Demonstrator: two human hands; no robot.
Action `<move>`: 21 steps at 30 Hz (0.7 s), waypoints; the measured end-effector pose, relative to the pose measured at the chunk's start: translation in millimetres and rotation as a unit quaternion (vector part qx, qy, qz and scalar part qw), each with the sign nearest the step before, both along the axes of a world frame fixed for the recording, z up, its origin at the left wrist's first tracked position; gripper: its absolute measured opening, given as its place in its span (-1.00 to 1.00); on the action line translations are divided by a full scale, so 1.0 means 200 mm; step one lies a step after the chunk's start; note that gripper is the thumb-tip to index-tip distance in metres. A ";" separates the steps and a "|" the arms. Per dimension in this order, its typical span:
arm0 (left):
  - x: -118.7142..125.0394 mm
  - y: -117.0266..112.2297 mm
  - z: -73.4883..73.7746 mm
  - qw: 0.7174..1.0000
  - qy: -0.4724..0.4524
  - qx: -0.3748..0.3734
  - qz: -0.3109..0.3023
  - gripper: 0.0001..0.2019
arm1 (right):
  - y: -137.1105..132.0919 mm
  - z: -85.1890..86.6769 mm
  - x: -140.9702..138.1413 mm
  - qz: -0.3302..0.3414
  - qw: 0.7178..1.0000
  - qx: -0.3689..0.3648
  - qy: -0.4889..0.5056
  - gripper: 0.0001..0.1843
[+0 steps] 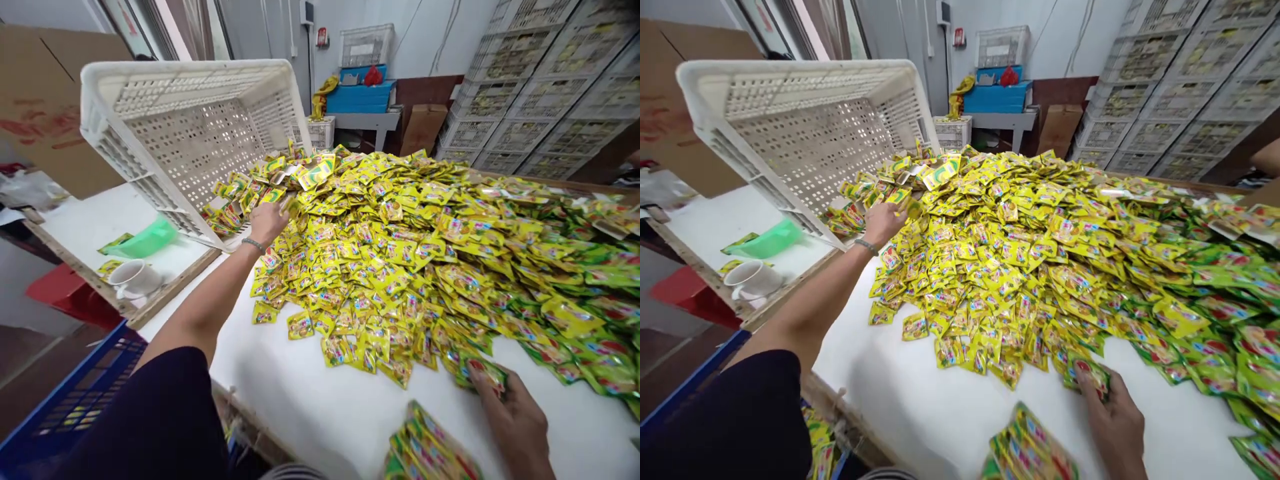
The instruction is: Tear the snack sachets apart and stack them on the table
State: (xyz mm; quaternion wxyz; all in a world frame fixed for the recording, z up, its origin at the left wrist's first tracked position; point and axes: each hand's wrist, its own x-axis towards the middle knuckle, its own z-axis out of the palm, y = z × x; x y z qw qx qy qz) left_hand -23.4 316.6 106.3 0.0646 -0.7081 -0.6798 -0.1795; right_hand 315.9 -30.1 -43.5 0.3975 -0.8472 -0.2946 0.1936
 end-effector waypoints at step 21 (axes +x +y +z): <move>0.10 -0.18 -0.08 0.981 -0.015 -0.185 -0.064 -0.23 | 0.00 0.06 0.06 0.151 0.988 0.007 0.015 -0.53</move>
